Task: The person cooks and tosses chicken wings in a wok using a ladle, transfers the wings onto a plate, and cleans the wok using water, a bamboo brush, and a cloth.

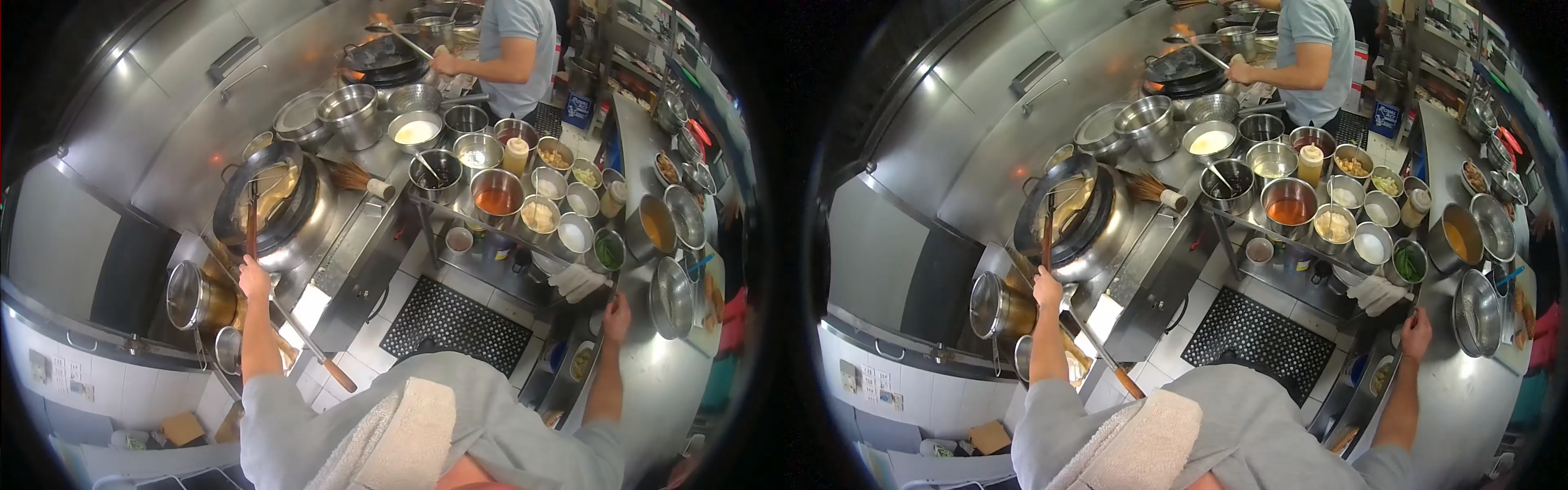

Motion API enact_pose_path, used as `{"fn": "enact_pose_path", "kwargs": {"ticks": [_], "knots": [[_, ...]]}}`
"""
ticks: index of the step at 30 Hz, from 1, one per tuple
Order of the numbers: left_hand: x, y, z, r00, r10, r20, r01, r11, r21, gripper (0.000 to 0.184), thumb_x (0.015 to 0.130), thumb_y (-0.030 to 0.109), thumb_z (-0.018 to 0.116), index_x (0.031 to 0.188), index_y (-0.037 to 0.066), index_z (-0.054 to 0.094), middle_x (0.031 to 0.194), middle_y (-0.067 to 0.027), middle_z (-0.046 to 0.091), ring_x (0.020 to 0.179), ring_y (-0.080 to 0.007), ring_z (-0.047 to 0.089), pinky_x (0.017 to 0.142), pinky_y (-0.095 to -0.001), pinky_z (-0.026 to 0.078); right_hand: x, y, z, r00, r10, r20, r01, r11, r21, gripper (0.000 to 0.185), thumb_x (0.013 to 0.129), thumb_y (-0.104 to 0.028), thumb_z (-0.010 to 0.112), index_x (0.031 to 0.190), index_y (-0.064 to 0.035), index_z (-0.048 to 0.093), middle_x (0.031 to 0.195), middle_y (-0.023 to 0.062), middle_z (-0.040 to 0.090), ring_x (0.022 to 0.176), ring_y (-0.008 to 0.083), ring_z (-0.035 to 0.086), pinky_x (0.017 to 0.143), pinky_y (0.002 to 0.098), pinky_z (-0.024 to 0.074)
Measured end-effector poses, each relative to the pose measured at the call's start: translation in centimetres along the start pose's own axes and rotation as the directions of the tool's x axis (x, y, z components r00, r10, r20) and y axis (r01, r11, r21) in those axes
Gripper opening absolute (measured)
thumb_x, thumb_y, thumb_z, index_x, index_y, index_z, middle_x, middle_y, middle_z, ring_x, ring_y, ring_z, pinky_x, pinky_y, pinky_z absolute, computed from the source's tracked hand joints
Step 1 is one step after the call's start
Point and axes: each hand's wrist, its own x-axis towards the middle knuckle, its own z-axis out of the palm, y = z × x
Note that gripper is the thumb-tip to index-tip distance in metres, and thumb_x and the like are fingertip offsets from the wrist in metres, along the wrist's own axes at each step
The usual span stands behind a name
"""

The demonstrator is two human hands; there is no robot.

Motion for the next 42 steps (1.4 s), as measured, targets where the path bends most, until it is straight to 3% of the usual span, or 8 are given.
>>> {"fn": "enact_pose_path", "kwargs": {"ticks": [6,10,13,17,19,24,35,42], "knots": [[-2.3,0.3,-0.7,0.996,0.089,0.002,-0.089,0.995,0.049,0.045,0.079,0.019,0.062,0.113,0.000,0.039,0.104,-0.0264,0.056,0.097,-0.0362,0.058,0.085,-0.0420,0.046,-0.1,0.9,0.3,0.999,-0.044,0.024,0.045,0.999,-0.021,0.026,0.075,-0.002,0.056,0.101,-0.0054,0.058,0.069,0.0156,0.055,0.065,0.0331,0.056,0.063,0.0435,0.0442],[-7.1,6.1,-1.8,0.881,0.328,-0.342,-0.255,0.936,0.242,0.049,0.075,0.014,0.058,0.119,-0.004,0.045,0.107,-0.0261,0.054,0.104,-0.0383,0.051,0.088,-0.0459,0.042,0.3,1.0,0.6,0.999,-0.041,0.012,0.041,0.999,-0.011,0.026,0.076,-0.004,0.056,0.102,-0.0064,0.058,0.067,0.0153,0.055,0.063,0.0335,0.056,0.061,0.0438,0.0443],[-15.0,12.4,-1.3,0.830,0.554,0.060,-0.510,0.799,-0.319,0.033,0.075,0.012,0.055,0.103,-0.006,0.053,0.101,-0.0258,0.056,0.097,-0.0396,0.054,0.085,-0.0453,0.043,-0.3,-0.1,-0.3,0.999,-0.039,0.003,0.039,0.999,0.020,0.026,0.077,-0.005,0.056,0.103,-0.0068,0.058,0.070,0.0163,0.057,0.064,0.0346,0.057,0.061,0.0445,0.0447],[-24.9,16.5,3.9,-0.068,0.884,0.463,-0.413,0.397,-0.819,0.046,0.082,0.033,0.064,0.115,0.003,0.056,0.102,-0.0173,0.064,0.094,-0.0296,0.061,0.083,-0.0377,0.048,-0.4,0.3,0.0,0.996,-0.081,-0.033,0.082,0.996,0.047,0.028,0.077,-0.007,0.057,0.105,-0.0058,0.058,0.079,0.0172,0.061,0.070,0.0346,0.059,0.064,0.0435,0.0474],[-28.6,17.1,9.9,-0.233,0.760,0.607,-0.521,0.429,-0.737,0.050,0.078,0.035,0.064,0.115,0.003,0.058,0.106,-0.0180,0.064,0.096,-0.0314,0.062,0.085,-0.0381,0.048,-0.5,-0.3,-0.5,0.982,-0.171,-0.079,0.179,0.979,0.097,0.025,0.075,-0.007,0.059,0.100,-0.0047,0.060,0.089,0.0158,0.063,0.074,0.0349,0.061,0.068,0.0428,0.0500],[-33.2,16.9,13.2,0.229,0.756,0.613,-0.508,0.630,-0.587,0.049,0.079,0.030,0.060,0.117,0.001,0.056,0.100,-0.0255,0.063,0.097,-0.0394,0.060,0.085,-0.0415,0.048,-0.9,0.1,-0.3,0.959,-0.281,0.036,0.275,0.953,0.123,0.025,0.078,-0.013,0.056,0.102,-0.0065,0.057,0.093,0.0136,0.063,0.082,0.0330,0.061,0.071,0.0439,0.0495],[-34.9,16.8,16.9,0.032,0.608,0.793,-0.448,0.718,-0.533,0.045,0.080,0.028,0.061,0.115,-0.001,0.057,0.097,-0.0225,0.065,0.090,-0.0333,0.063,0.080,-0.0387,0.049,-1.3,-0.7,-1.7,0.960,-0.243,0.136,0.241,0.970,0.028,0.017,0.079,-0.018,0.054,0.095,-0.0103,0.054,0.084,0.0102,0.060,0.072,0.0328,0.061,0.065,0.0453,0.0482],[-34.4,17.9,17.4,0.038,0.602,0.798,-0.387,0.745,-0.544,0.043,0.081,0.027,0.061,0.113,-0.002,0.057,0.096,-0.0210,0.065,0.087,-0.0310,0.063,0.078,-0.0384,0.049,-0.4,-2.1,-0.7,0.800,-0.264,0.538,0.340,0.939,-0.045,0.026,0.076,-0.016,0.057,0.101,-0.0096,0.055,0.091,0.0115,0.064,0.080,0.0345,0.063,0.071,0.0449,0.0501]]}}
